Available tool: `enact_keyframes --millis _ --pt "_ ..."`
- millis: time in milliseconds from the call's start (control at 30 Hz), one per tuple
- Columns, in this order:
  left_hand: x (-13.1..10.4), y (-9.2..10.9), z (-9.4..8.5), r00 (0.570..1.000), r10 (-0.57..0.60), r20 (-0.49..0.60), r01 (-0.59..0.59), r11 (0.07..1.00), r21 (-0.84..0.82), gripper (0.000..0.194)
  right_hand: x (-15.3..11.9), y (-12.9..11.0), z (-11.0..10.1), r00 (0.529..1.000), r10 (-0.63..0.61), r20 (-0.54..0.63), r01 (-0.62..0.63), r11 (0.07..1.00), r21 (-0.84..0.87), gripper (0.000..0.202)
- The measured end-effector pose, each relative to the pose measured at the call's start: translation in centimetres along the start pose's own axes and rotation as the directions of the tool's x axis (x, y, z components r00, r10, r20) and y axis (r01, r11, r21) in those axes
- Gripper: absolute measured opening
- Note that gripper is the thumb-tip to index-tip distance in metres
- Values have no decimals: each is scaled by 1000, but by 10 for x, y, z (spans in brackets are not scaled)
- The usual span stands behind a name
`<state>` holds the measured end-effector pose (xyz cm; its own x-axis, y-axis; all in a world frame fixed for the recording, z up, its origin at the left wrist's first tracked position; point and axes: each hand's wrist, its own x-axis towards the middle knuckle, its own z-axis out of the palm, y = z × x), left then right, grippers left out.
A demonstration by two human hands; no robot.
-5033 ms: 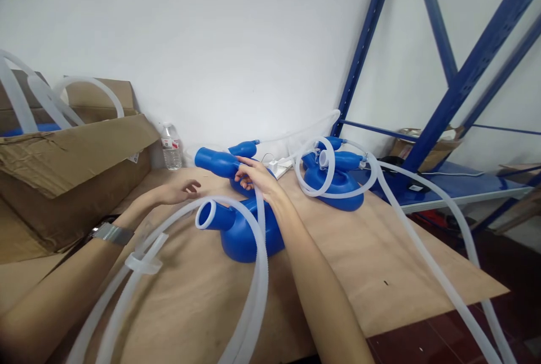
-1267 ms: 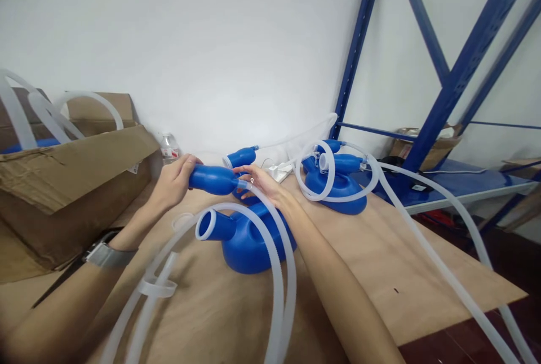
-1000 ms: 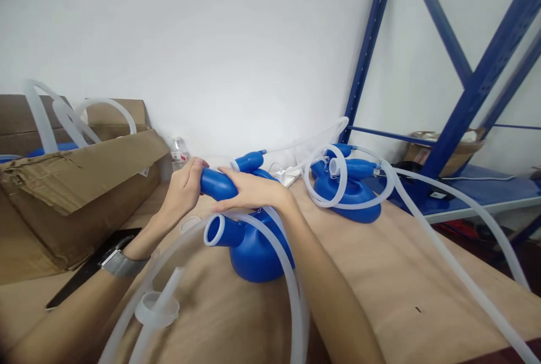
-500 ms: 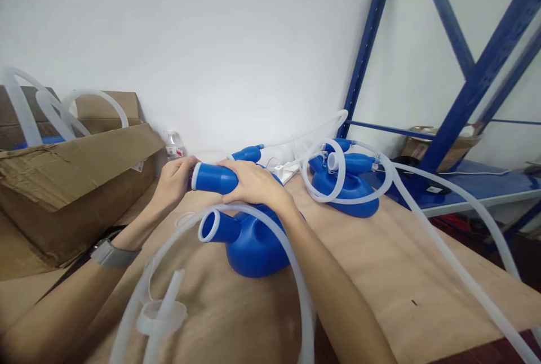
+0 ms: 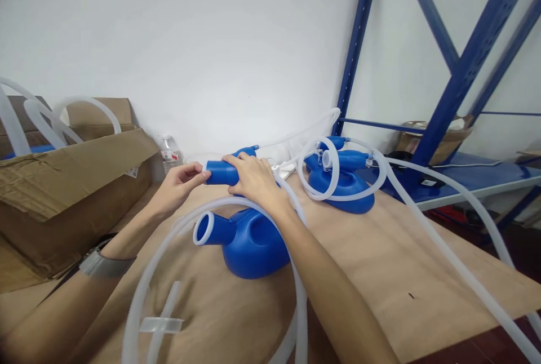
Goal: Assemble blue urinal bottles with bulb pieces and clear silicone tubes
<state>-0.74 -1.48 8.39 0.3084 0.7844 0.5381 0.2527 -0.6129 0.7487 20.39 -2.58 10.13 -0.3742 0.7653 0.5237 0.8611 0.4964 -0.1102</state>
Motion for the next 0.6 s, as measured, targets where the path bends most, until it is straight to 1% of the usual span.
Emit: enact_keyframes --millis 167,233,300,367,400,500,533,600 --pt "-2 1 -5 995 7 100 -29 975 220 39 0 -8 21 995 -16 -97 6 995 -104 53" --pt "-3 5 -6 993 16 120 -50 956 291 39 1 -14 28 996 -15 -89 4 991 -132 52" --pt "-4 10 -7 989 17 145 -67 935 347 38 1 -16 32 999 -25 -37 20 992 -126 52" --pt "-5 14 -9 980 3 197 -78 924 374 37 1 -14 34 998 -56 11 57 992 -115 50" --pt "-6 15 -11 971 -10 241 -82 926 368 36 1 -12 34 997 -79 23 82 990 -119 47" --pt "-9 15 -14 926 -48 375 -82 943 324 37 0 -3 33 992 -120 25 122 985 -125 43" --pt "-10 15 -16 918 -53 394 -83 943 321 37 0 -1 33 992 -122 28 125 985 -117 43" --pt "-10 15 -19 925 -55 375 -86 933 349 36 -1 2 35 992 -120 36 123 988 -97 44"
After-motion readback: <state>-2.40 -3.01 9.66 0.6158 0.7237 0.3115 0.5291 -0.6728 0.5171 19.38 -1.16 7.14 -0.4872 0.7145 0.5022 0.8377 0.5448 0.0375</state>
